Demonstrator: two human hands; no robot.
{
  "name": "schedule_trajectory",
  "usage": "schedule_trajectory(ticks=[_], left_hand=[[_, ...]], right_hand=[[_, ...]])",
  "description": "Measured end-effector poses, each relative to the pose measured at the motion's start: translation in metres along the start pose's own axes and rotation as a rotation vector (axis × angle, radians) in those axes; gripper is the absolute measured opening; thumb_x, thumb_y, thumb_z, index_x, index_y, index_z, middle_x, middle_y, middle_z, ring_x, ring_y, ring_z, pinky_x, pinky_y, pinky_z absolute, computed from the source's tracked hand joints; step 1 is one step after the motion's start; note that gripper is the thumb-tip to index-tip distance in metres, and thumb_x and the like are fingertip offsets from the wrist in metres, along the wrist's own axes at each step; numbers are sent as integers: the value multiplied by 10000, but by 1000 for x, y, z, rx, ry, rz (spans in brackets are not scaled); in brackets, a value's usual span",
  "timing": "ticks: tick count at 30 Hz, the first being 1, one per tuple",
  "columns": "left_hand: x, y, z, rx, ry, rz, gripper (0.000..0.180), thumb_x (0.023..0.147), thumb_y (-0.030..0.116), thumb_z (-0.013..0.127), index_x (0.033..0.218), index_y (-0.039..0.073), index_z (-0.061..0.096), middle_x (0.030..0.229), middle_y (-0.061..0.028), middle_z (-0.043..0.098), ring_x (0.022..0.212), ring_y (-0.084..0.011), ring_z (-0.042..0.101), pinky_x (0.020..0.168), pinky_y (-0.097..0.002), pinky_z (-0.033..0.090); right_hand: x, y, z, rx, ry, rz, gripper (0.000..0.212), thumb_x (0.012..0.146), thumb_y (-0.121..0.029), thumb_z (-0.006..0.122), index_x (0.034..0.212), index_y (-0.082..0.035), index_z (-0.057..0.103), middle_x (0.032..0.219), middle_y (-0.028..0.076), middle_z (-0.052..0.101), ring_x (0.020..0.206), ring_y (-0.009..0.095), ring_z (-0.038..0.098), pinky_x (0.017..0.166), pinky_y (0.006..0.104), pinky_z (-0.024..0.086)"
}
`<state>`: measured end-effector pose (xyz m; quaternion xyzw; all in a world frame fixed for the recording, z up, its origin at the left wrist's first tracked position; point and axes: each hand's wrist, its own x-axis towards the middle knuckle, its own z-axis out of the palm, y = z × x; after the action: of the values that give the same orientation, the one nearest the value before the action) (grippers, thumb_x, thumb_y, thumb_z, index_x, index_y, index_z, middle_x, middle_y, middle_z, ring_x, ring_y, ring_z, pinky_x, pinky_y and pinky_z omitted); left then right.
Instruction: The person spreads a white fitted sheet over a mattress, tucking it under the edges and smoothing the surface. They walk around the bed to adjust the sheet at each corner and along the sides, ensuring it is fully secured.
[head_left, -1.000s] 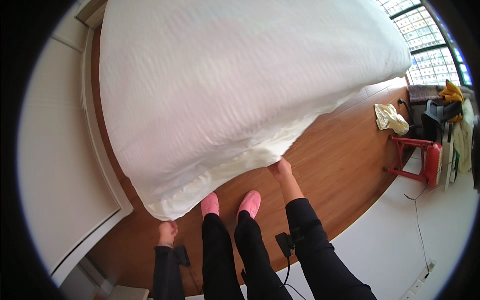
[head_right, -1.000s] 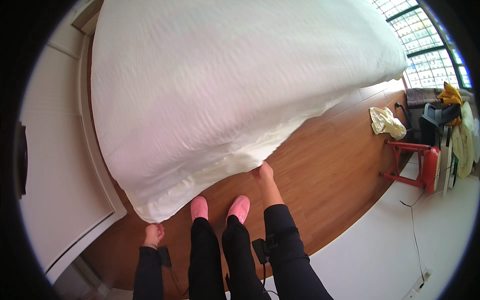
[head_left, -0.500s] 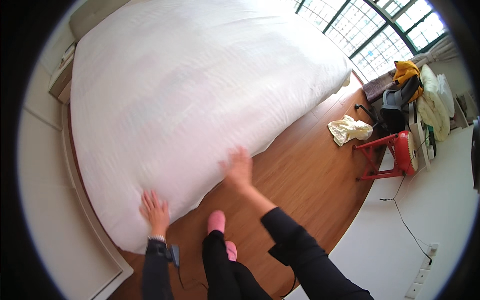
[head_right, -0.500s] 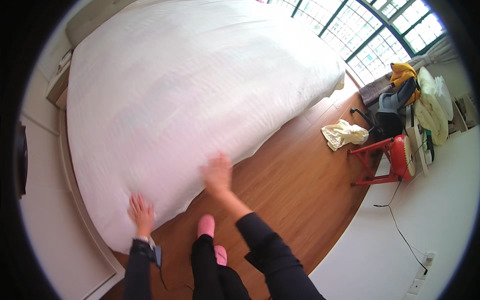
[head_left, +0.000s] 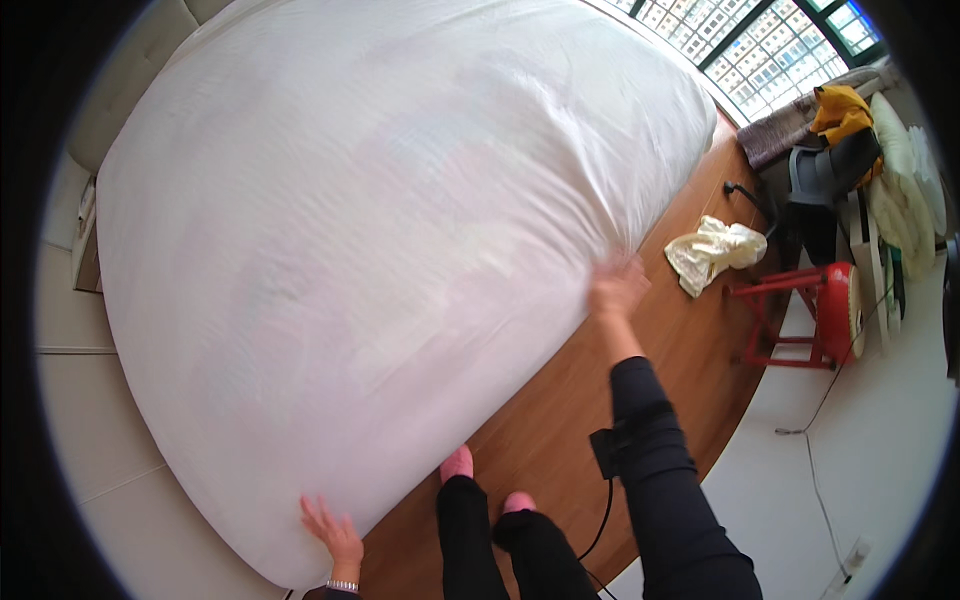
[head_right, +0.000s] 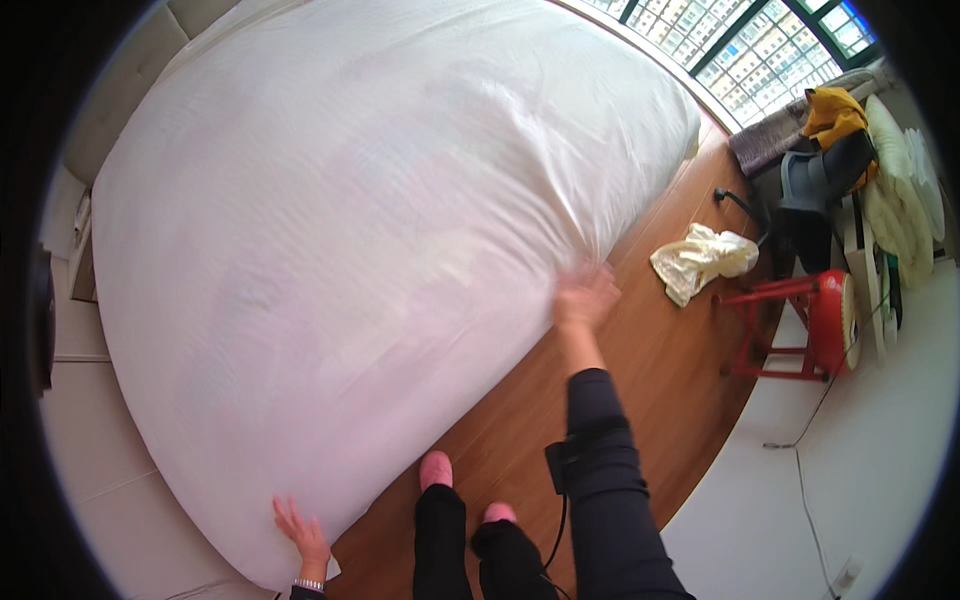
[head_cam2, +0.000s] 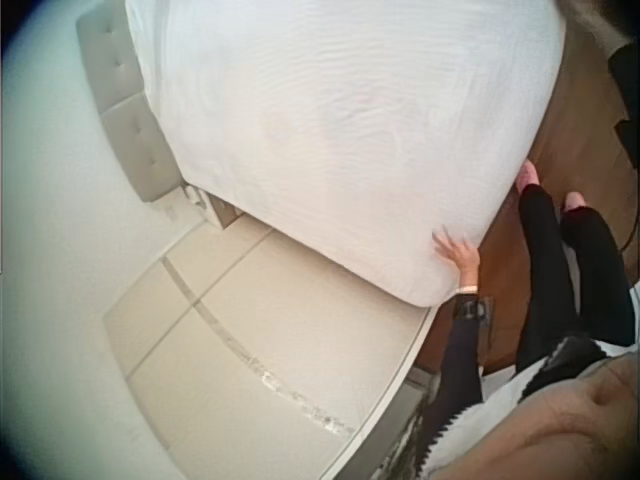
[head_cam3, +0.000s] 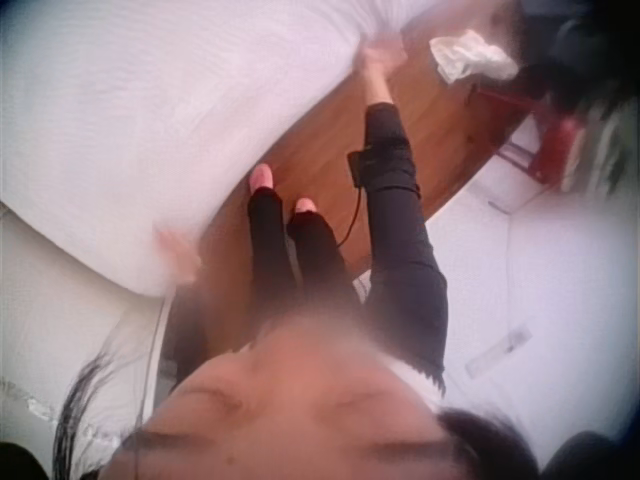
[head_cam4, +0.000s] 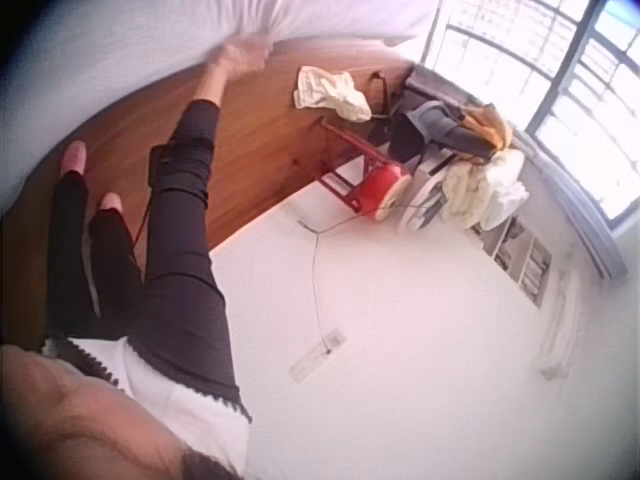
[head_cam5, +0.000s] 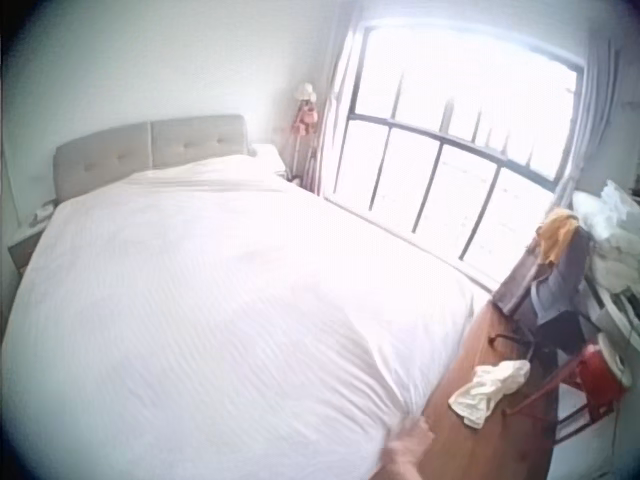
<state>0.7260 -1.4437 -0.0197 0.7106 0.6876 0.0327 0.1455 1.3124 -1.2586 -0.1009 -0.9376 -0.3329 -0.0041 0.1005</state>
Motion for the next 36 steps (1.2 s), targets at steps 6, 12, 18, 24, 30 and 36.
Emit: schedule_trajectory(ticks=[6, 12, 18, 24, 30, 36], left_hand=[[170, 246, 82, 24, -124, 322, 633, 832, 277, 451, 1364, 28, 213, 1440, -186, 129, 1338, -335, 103, 1037, -551, 37], [257, 454, 135, 100, -54, 63, 646, 847, 296, 431, 1386, 49, 174, 1450, -180, 102, 1345, -326, 83, 1035, -549, 22], [353, 637, 183, 115, -2, 291, 650, 864, 328, 421, 1401, 99, 135, 1457, -171, 68, 1346, -331, 46, 1025, -561, -2], [413, 793, 209, 81, -89, 385, 663, 871, 330, 414, 1404, 87, 103, 1462, -157, 30, 1349, -320, 7, 1025, -548, -48], [415, 798, 212, 126, -130, 386, 702, 842, 342, 461, 1382, 26, 142, 1440, -217, 69, 1330, -379, 53, 1013, -577, -36], [409, 792, 201, 148, -270, 339, 759, 788, 291, 515, 1361, -25, 131, 1408, -290, 51, 1301, -461, 27, 993, -607, -52]], right_hand=[[25, -39, -15, 520, -164, -693, 531, 840, -275, 467, 1313, -68, 343, 1386, 139, 285, 1305, 282, 216, 1060, 491, 136], [138, -71, 24, 638, -433, -1350, 506, 823, -335, 459, 1253, -70, 443, 1348, 130, 368, 1291, 278, 268, 1071, 465, 145], [493, 130, 26, 86, 48, -356, 572, 878, -447, 373, 1354, -137, 311, 1414, 169, 224, 1325, 281, 168, 1066, 456, 114], [605, 227, 43, 585, -209, 322, 624, 861, -510, 383, 1334, -106, 344, 1370, 191, 293, 1287, 300, 247, 1041, 460, 152], [641, 301, 103, 1182, -528, 969, 791, 705, -714, 478, 1243, -134, 480, 1274, 119, 447, 1215, 282, 359, 988, 526, 193], [685, 303, 154, 1319, -606, 925, 849, 637, -758, 512, 1247, -168, 469, 1375, 115, 333, 1324, 258, 133, 1018, 535, -54]])
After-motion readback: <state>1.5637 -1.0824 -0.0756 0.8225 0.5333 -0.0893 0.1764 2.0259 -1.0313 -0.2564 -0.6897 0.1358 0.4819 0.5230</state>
